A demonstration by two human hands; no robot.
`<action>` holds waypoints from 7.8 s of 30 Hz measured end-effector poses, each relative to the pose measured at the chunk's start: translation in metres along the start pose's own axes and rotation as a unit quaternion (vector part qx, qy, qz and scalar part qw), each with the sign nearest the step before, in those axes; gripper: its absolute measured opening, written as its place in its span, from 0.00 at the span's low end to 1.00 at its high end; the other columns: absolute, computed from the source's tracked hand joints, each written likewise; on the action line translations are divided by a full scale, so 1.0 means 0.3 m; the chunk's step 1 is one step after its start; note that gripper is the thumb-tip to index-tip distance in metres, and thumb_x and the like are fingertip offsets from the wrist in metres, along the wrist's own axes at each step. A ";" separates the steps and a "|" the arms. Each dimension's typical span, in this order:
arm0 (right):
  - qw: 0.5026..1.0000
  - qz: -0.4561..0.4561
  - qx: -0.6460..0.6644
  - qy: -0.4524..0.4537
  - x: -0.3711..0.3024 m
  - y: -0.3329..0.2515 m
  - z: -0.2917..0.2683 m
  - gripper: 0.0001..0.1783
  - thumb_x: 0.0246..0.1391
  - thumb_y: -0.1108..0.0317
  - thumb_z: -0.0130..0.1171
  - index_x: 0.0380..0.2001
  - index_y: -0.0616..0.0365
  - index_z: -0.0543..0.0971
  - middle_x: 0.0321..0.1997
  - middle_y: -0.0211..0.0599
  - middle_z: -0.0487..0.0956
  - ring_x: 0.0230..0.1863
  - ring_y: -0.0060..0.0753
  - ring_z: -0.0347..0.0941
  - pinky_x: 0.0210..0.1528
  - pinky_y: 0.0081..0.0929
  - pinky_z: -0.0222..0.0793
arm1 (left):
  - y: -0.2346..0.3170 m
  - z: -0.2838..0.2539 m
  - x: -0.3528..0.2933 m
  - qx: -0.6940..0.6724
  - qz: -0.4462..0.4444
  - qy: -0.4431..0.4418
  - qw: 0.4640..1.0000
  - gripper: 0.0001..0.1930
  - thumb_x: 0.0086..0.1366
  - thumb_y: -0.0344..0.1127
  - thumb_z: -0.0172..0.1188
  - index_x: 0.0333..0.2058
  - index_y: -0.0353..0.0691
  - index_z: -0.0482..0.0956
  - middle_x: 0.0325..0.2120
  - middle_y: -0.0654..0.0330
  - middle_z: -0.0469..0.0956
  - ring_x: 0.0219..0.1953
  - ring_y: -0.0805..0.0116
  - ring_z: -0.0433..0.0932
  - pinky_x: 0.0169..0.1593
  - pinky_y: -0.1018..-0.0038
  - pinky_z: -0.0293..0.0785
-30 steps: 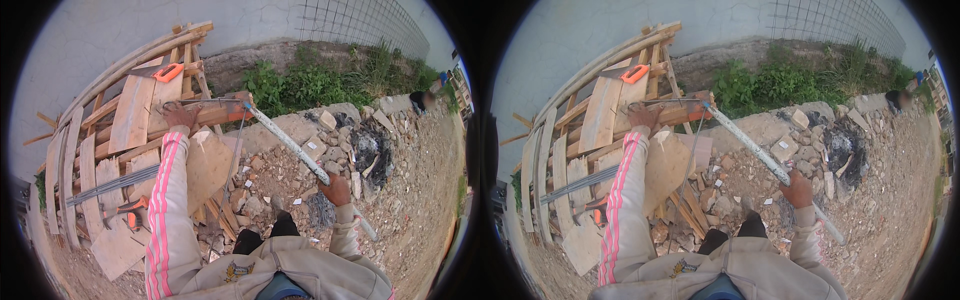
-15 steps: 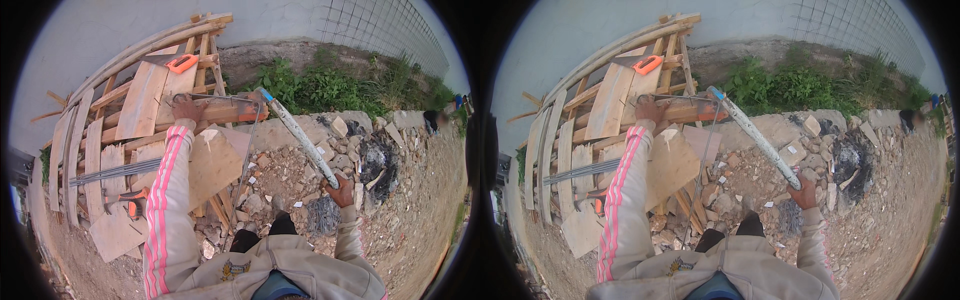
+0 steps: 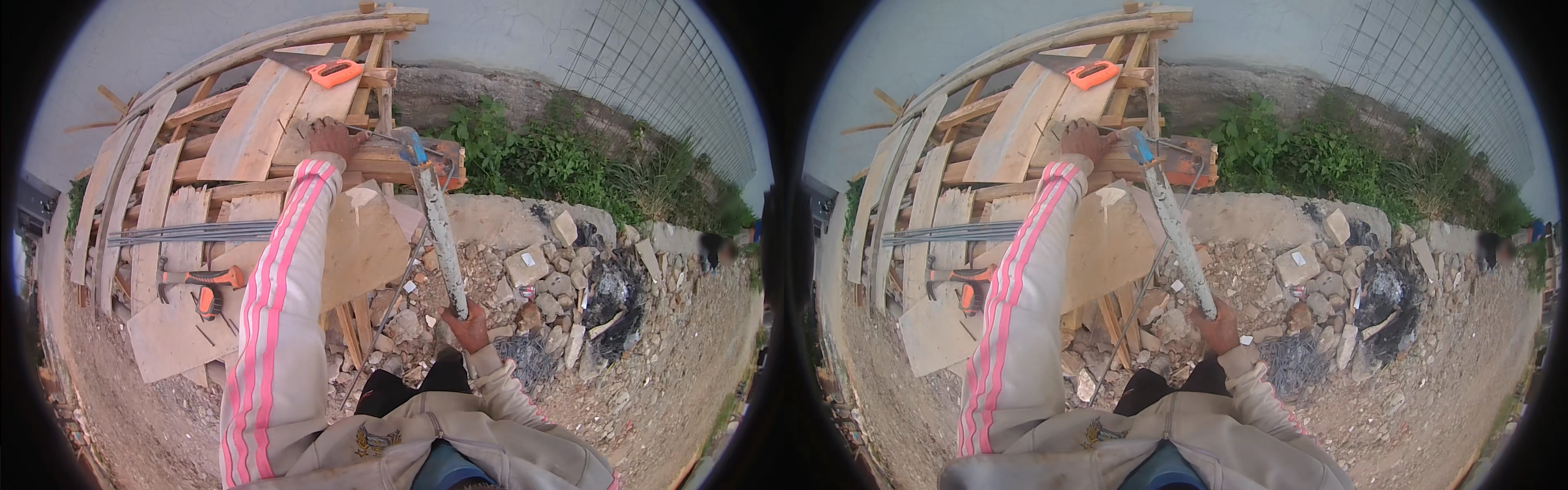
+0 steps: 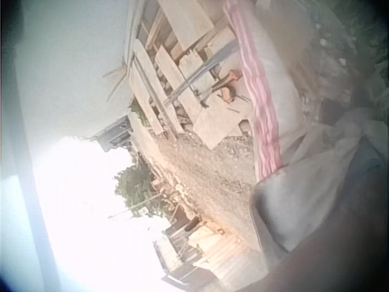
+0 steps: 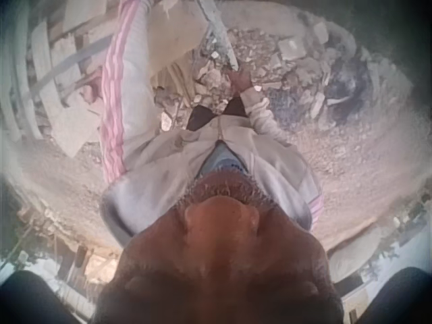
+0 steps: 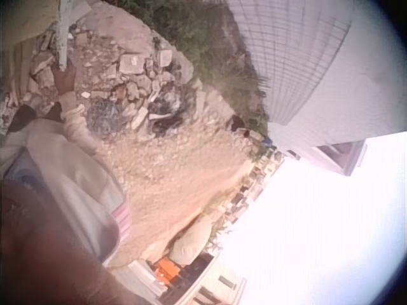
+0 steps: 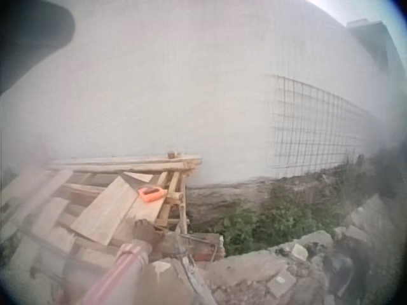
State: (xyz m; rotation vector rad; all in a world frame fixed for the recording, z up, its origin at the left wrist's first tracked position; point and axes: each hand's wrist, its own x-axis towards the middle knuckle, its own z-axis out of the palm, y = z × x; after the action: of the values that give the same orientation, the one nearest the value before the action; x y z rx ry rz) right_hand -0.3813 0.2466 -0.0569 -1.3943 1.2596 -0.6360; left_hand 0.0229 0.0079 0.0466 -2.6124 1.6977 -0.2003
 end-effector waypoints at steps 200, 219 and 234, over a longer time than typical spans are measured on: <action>0.734 -0.325 -0.595 -0.020 1.296 -0.228 -1.228 0.17 0.40 0.56 0.73 0.34 0.50 0.83 0.27 0.46 0.82 0.35 0.57 0.80 0.39 0.53 0.74 | 0.399 0.078 -0.351 -0.336 -0.057 0.115 0.933 0.07 0.66 0.36 0.61 0.35 0.41 0.84 0.25 0.45 0.80 0.32 0.42 0.80 0.38 0.52 0.75; 0.753 -0.268 -0.601 -0.025 1.244 -0.159 -1.221 0.23 0.39 0.58 0.75 0.42 0.50 0.84 0.33 0.46 0.85 0.40 0.56 0.81 0.45 0.51 0.74 | 0.394 0.054 -0.358 -0.343 -0.070 0.083 0.933 0.08 0.66 0.36 0.61 0.35 0.39 0.84 0.27 0.43 0.81 0.33 0.41 0.81 0.38 0.50 0.75; 0.755 -0.291 -0.587 -0.033 1.258 -0.222 -1.231 0.21 0.38 0.55 0.77 0.36 0.51 0.84 0.31 0.48 0.83 0.37 0.57 0.80 0.44 0.51 0.74 | 0.392 0.089 -0.338 -0.328 -0.067 0.103 0.936 0.10 0.68 0.40 0.58 0.36 0.41 0.83 0.30 0.44 0.82 0.37 0.41 0.82 0.42 0.49 0.77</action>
State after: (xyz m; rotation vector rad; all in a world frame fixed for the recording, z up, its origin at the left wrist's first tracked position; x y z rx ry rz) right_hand -0.5810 -0.2435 -0.0002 -2.9045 1.1541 -0.0947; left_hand -0.1212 0.0507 0.0002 -3.2870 1.9147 0.1259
